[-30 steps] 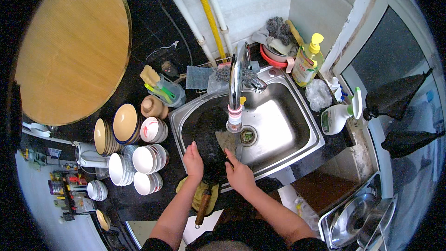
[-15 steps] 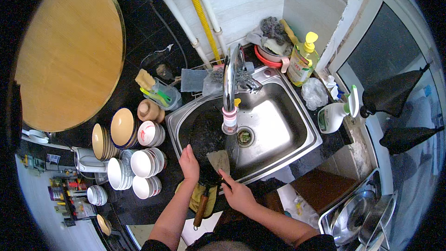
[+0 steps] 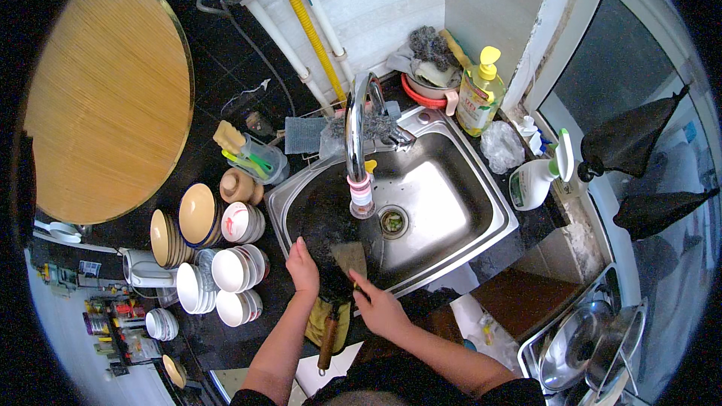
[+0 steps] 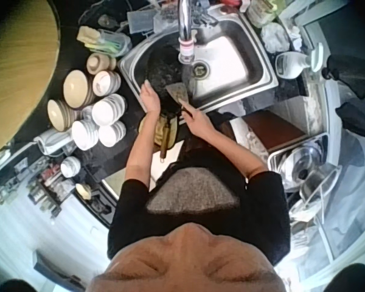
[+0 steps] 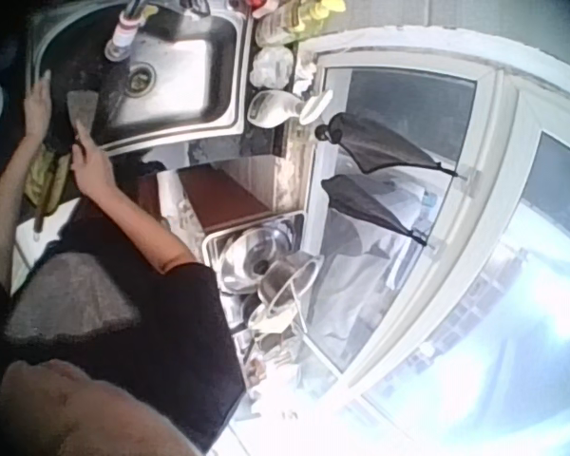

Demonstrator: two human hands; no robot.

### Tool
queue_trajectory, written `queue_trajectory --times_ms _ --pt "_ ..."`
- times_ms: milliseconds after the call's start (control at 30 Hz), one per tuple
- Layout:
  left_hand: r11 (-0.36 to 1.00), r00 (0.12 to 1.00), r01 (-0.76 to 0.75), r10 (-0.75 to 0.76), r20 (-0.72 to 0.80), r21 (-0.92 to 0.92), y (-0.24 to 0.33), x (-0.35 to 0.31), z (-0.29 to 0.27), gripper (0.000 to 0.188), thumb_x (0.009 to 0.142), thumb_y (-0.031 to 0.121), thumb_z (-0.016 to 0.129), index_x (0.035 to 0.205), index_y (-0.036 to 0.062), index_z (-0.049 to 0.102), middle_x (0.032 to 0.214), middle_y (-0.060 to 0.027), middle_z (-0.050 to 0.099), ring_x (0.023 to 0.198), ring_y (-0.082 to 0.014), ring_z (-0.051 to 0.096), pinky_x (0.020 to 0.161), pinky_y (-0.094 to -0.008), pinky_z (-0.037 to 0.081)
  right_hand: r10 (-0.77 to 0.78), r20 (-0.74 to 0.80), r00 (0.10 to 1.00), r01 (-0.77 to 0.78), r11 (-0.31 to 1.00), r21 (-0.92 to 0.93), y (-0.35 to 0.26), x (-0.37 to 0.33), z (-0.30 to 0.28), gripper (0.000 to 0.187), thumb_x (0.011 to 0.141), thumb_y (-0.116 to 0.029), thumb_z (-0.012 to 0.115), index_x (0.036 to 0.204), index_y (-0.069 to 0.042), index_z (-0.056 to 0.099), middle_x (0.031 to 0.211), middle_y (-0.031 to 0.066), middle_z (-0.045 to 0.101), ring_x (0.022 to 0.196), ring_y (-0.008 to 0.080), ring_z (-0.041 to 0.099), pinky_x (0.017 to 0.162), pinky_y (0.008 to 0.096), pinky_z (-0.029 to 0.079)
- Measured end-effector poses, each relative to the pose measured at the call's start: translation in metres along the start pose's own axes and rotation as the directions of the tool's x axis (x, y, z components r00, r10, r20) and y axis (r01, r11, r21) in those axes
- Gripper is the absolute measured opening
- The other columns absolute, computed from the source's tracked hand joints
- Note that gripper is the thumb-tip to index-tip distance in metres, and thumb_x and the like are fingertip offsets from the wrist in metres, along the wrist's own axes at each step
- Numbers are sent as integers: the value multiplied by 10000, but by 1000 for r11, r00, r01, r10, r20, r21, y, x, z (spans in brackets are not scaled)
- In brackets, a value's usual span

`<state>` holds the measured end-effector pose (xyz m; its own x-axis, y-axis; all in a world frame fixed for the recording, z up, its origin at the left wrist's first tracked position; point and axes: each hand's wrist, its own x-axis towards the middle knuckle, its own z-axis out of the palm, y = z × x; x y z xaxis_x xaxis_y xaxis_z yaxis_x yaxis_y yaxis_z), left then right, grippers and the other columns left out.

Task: The person cleans a black frying pan in a kitchen sink. They spray a cleaning agent onto the pan's surface, then use a metal spatula to scrape the interior and exterior of the pan while rinsing it under running water.

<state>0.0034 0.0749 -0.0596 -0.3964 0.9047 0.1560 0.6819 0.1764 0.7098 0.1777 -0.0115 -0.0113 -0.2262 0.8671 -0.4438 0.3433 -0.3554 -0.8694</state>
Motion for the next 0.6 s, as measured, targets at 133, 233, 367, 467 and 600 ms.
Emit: queue_trajectory --times_ms 133,233,367,467,600 --pt "1000 1000 -21 21 -8 4 -8 0 1 364 971 238 421 742 -31 512 651 -264 509 579 -418 497 530 -430 392 93 41 995 -97 990 106 -16 16 -10 480 932 -188 477 1395 -222 355 608 99 495 563 155 497 583 292 432" --pt "1000 1000 -26 26 -14 2 -16 0 4 380 974 251 414 747 -42 501 623 -241 462 543 -366 444 529 -410 380 77 102 992 -78 997 1 -17 -6 -8 480 931 -173 471 1395 -203 356 663 117 558 587 143 493 603 294 442" --pt "998 998 -56 56 -33 -11 -13 1 3 392 976 257 409 739 -45 488 604 -222 434 522 -337 416 523 -400 369 30 56 998 -32 999 24 -4 -2 -1 482 924 -195 485 1390 -230 363 671 175 562 576 198 503 614 322 450" --pt "998 999 -46 47 -21 30 -10 1 0 370 970 237 421 732 -33 507 647 -260 509 578 -405 506 531 -427 394 35 45 998 -32 997 -74 -14 -6 -4 492 920 -212 481 1392 -252 347 666 203 565 589 293 556 607 384 461" --pt "999 999 -21 20 25 26 -5 -2 1 367 970 233 425 722 -26 506 636 -253 510 561 -394 508 516 -425 392 -56 -5 998 54 983 -178 0 -15 4 507 907 -215 482 1388 -280 336 662 211 579 624 384 587 587 468 464"
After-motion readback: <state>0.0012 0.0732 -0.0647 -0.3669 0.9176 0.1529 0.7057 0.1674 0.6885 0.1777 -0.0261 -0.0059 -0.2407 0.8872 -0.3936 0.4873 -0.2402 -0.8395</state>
